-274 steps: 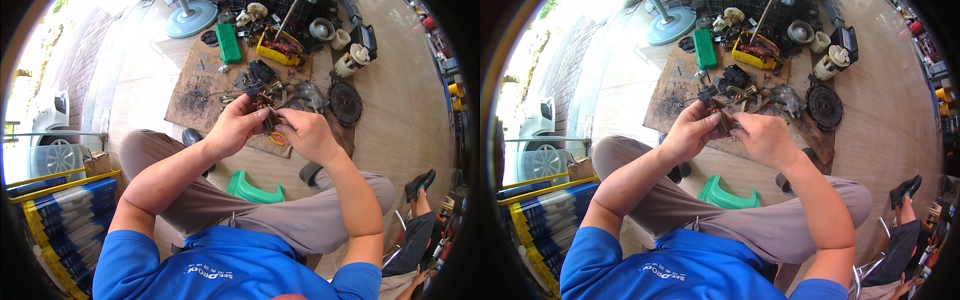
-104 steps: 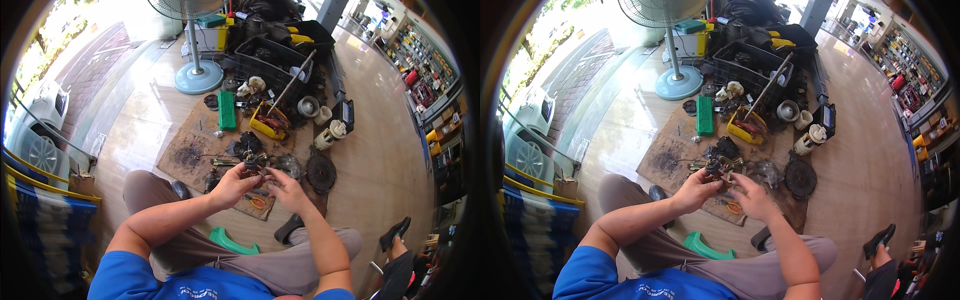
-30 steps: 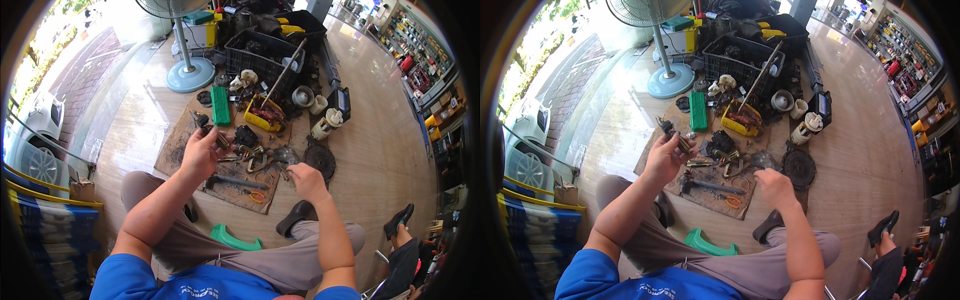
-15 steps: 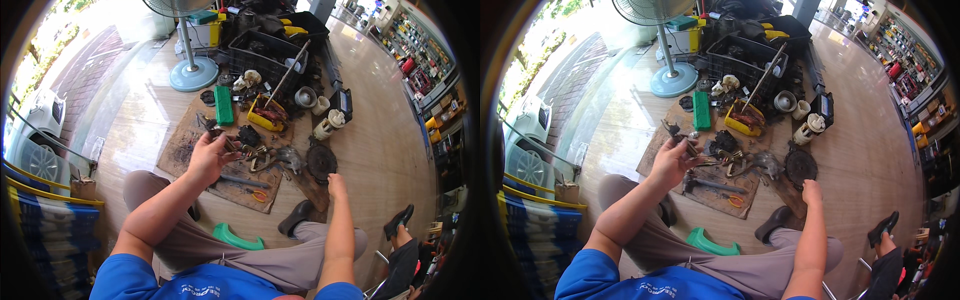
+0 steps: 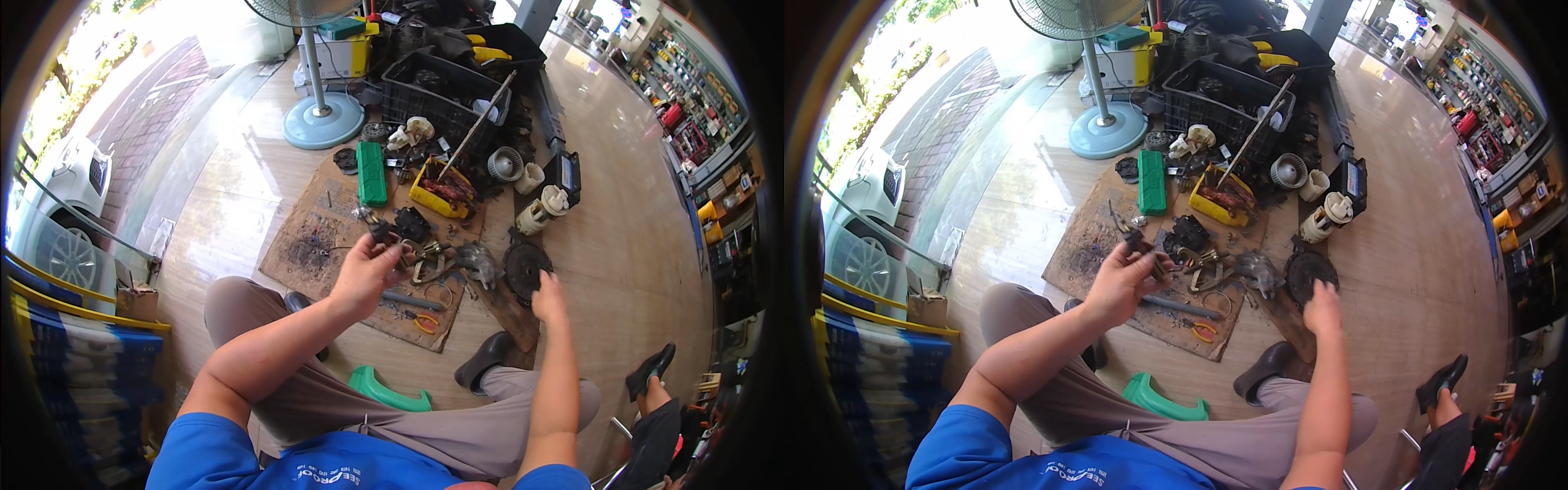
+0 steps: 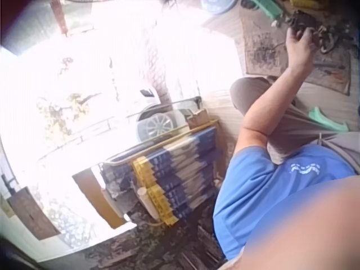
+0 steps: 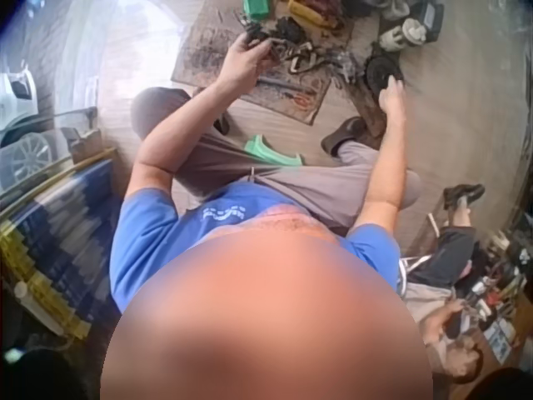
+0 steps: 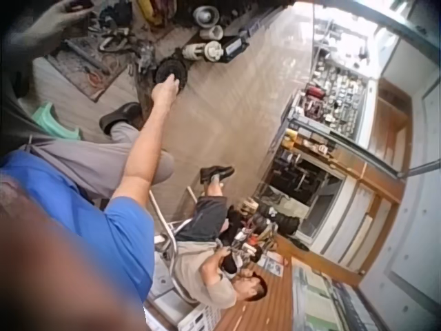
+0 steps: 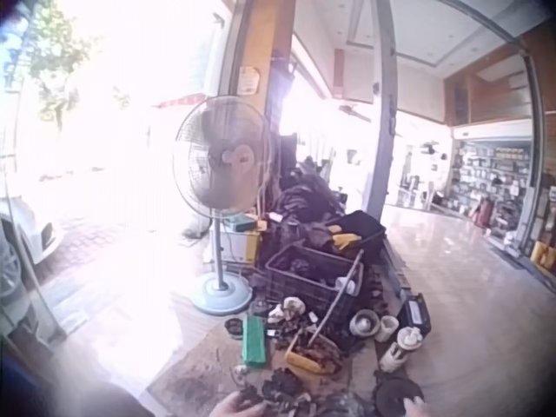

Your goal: The person sits on the floor and repairs a small mechanical part using pliers and a screwdriver. They manipulate wires and small components, occasionally picking up and setting down tools.

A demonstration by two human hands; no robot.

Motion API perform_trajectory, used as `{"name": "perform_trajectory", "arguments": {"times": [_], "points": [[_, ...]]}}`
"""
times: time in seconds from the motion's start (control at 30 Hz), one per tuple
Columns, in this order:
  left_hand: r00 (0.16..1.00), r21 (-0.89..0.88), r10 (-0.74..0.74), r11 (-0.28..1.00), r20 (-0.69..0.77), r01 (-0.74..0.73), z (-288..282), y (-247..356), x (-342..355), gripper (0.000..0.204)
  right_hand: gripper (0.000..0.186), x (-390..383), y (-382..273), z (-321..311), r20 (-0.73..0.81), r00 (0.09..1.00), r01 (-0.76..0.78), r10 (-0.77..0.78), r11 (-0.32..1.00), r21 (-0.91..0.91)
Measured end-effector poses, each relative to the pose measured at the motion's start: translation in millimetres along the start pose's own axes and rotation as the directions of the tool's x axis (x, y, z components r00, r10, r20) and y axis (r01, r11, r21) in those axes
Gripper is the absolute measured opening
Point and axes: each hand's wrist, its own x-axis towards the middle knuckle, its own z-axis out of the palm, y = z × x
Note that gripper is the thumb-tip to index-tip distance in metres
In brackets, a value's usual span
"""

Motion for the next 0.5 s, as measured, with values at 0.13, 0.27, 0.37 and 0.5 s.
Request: {"name": "perform_trajectory", "arguments": {"times": [0.13, 0.27, 0.37, 0.5], "points": [[0.985, 0.056, -0.096, 0.994, 0.140, 0.089, 5, -18, -10, 0.020, 0.042, -33, -115, -22, -0.026, 0.949, 0.261, -0.313, 0.740, 0.620], [0.954, 0.105, -0.140, 0.988, 0.265, 0.115, 16, -26, -14, 0.020, 0.051, -67, -163, -10, 0.023, 0.824, 0.320, -0.566, 0.499, 0.805], [0.930, 0.126, -0.136, 0.987, 0.341, 0.098, 14, -28, -13, 0.026, 0.047, -76, -179, -19, 0.143, 0.848, 0.079, -0.511, 0.389, 0.918], [0.930, 0.074, -0.147, 0.989, 0.337, 0.130, 16, -26, -13, 0.027, 0.045, -75, -177, -21, 0.195, 0.841, -0.036, -0.505, 0.307, 0.951]]}}
